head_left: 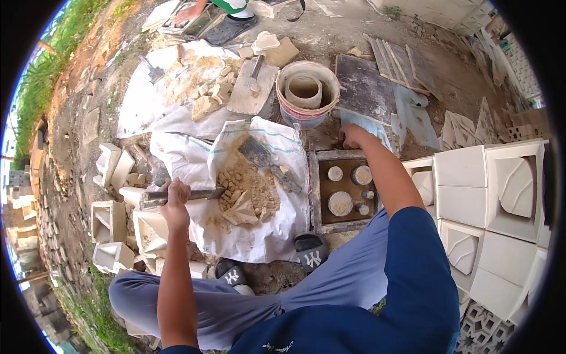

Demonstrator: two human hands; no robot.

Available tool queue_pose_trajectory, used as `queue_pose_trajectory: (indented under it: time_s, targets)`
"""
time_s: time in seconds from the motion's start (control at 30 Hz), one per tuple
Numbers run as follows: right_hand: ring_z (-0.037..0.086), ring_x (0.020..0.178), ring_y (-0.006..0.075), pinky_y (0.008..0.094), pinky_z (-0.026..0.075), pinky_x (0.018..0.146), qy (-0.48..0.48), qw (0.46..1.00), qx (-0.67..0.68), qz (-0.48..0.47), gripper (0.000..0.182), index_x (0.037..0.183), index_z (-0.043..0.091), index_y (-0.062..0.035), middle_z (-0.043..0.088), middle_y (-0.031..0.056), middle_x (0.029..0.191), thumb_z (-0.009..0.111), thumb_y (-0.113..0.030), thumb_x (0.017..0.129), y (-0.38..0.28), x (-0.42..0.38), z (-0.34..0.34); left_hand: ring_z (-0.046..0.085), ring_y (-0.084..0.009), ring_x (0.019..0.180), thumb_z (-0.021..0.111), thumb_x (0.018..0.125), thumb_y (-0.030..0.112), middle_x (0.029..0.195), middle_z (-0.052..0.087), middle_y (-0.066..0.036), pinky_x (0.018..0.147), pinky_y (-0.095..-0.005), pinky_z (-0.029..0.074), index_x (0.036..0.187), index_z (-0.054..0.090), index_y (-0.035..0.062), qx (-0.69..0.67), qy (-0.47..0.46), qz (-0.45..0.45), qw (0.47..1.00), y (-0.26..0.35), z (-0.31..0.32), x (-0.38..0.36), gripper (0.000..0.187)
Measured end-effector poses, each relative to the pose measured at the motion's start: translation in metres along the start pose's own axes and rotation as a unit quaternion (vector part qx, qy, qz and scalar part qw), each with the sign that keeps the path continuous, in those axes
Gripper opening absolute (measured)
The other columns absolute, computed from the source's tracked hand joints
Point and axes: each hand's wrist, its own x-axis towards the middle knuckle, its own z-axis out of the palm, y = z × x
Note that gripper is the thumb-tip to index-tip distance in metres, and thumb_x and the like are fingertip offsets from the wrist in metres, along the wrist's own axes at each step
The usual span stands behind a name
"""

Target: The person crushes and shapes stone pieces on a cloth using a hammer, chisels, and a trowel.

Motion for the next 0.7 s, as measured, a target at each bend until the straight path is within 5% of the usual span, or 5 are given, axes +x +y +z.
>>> queue_pose_trajectory:
  time_s: [0.33,0.57,0.63,0.7]
  targets:
    - [0.059,0.122,0.0332,0.0511,0.048,0.099,-0.066,0.99,-0.103,0.073,0.044,0.119,0.066,-0.0051,0.063,0.0161,0.13,0.073,-0.014,0.077,-0.006,0.011,0.002,0.028,-0.0113,0.051,0.051,0.096,0.008,0.056,0.029,0.002,0.053,-0.0296,0.03,0.061,0.036,0.0098,-0.05,-0.029,-0.007,0.998,0.006,-0.029,-0.002,0.038]
    - [0.063,0.113,0.0365,0.0457,0.052,0.089,-0.021,0.99,-0.138,0.021,0.046,0.125,0.063,-0.0102,0.065,0.0208,0.12,0.064,-0.006,0.079,-0.017,-0.012,-0.016,0.032,-0.0106,0.054,0.05,0.097,0.008,0.059,0.032,0.001,0.055,-0.0291,0.033,0.063,0.041,0.0069,-0.033,-0.052,-0.006,0.998,0.012,-0.032,-0.003,0.035]
    - [0.063,0.112,0.0345,0.045,0.052,0.091,0.069,0.992,-0.107,0.015,0.029,0.105,0.069,-0.0054,0.067,0.0192,0.116,0.067,-0.01,0.077,-0.032,-0.032,-0.034,0.032,-0.0103,0.054,0.05,0.097,0.008,0.059,0.033,0.001,0.055,-0.0288,0.033,0.065,0.043,0.006,-0.034,-0.046,-0.018,0.998,0.008,-0.032,-0.002,0.034]
    - [0.065,0.108,0.0346,0.0455,0.053,0.089,0.081,0.983,-0.164,0.009,0.026,0.102,0.07,-0.0058,0.069,0.0182,0.111,0.067,-0.011,0.077,-0.056,-0.051,-0.059,0.034,-0.0099,0.055,0.052,0.097,0.009,0.06,0.037,0.001,0.055,-0.0281,0.033,0.067,0.046,0.0047,-0.039,-0.057,-0.021,0.997,0.008,-0.032,-0.004,0.032]
